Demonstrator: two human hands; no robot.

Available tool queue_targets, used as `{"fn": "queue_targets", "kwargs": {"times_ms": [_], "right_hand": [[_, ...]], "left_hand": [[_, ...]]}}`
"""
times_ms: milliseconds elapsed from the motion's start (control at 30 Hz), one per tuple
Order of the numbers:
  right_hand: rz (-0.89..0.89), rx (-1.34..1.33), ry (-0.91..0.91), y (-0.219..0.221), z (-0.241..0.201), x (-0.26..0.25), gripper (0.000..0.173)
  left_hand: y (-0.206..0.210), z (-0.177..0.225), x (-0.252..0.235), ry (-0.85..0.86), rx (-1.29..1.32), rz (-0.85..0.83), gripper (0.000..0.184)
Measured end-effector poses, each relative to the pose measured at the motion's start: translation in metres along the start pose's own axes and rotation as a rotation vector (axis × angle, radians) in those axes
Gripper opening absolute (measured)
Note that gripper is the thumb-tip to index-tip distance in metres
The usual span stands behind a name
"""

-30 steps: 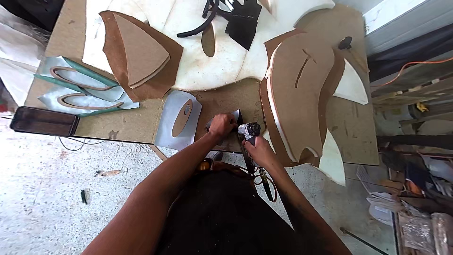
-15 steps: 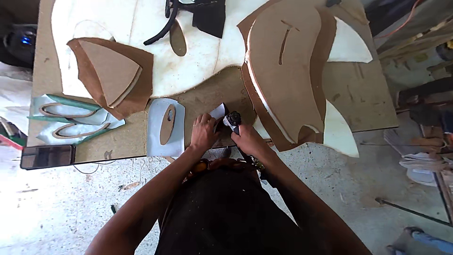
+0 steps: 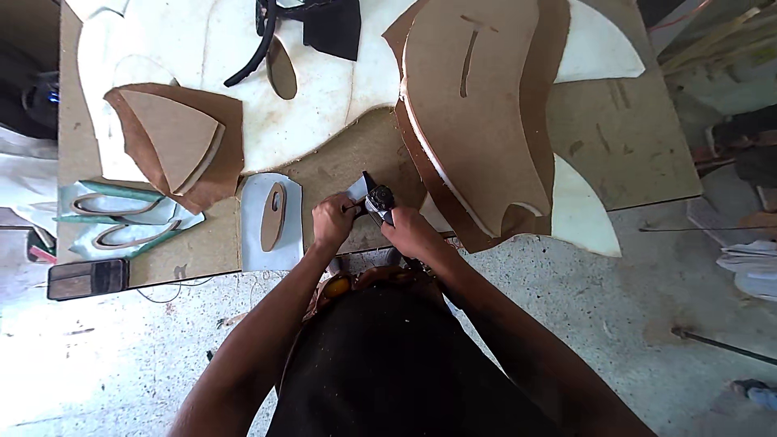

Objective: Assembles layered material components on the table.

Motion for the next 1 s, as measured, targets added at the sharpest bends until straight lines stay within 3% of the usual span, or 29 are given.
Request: {"fn": "queue_targets", "kwargs": {"times_ms": [267, 700, 1000], "right_hand": [[0.018, 0.061, -0.062, 0.006, -0.014, -0.004, 0.028], [0.003, 0.126, -0.096, 0.021, -0.032, 0.002, 0.034], [-0.01, 0.151, -0.117, 0.026, -0.039, 0.006, 0.034]], "left_hand": [[-0.007, -0.013, -0.011, -0.171, 0.078, -0.089, 0.013], [-0.011, -0.016, -0.028, -0.187, 0.104, -0.236, 0.011], [-0.009, -0.023, -0.031, -0.193, 0.117, -0.248, 0.013]]}}
Point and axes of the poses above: each hand's wrist, its own x-axis away from the middle knuckle, its own y-axis out of the palm, z = x × y, the point moved 6 cm from there along -x, towards the middle knuckle, and after that the axes turned 8 degrees about x, right-handed, at the moved point
